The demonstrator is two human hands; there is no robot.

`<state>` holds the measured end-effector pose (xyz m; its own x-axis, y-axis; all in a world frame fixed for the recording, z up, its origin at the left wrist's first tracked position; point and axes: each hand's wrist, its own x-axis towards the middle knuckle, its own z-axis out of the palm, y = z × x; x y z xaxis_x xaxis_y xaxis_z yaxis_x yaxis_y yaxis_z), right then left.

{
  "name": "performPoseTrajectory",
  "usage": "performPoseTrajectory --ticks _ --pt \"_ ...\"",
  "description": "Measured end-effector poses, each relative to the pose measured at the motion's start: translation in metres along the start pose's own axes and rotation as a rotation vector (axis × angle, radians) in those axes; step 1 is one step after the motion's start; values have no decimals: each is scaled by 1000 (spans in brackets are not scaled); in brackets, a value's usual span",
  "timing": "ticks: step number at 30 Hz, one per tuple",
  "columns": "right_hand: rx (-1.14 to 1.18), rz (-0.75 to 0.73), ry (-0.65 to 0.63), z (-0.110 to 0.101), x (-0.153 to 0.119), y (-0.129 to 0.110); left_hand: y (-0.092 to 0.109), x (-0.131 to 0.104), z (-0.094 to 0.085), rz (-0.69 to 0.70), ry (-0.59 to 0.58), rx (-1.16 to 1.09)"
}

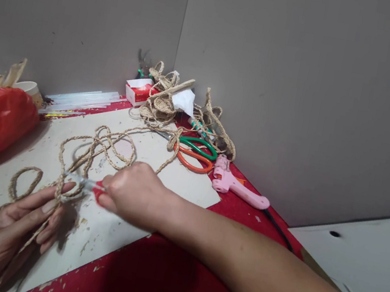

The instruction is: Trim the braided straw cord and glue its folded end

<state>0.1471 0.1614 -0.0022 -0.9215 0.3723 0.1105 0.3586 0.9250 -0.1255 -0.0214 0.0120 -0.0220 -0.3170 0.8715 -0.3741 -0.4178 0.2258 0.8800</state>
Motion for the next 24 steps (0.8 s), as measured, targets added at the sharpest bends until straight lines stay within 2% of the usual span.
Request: performPoseTrajectory --ticks 2,5,8,12,14,17,19,20,22,24 --pt "6 50 46 -2 0 3 1 0 1 -32 1 -29" --pt "0 -1 77 -2 -2 2 4 -1 3 -32 0 -35" --pt "-41 -69 33 -2 -3 -3 6 -1 5 -27 11 -13" --pt "38 15 -17 -4 -1 -1 6 1 5 -58 21 -28" --pt "252 107 41 -2 1 0 7 1 6 -54 46 -15" --pt "894 255 91 6 6 -5 7 1 10 -12 55 58" --pt "1323 327 17 10 10 -14 8 0 13 19 42 118" --pt "1466 357 -37 12 13 -18 8 0 14 32 39 144" --pt "1627 399 -129 13 20 -26 8 0 16 55 44 185" --pt "1705 418 -120 11 27 -31 7 -1 15 69 57 191"
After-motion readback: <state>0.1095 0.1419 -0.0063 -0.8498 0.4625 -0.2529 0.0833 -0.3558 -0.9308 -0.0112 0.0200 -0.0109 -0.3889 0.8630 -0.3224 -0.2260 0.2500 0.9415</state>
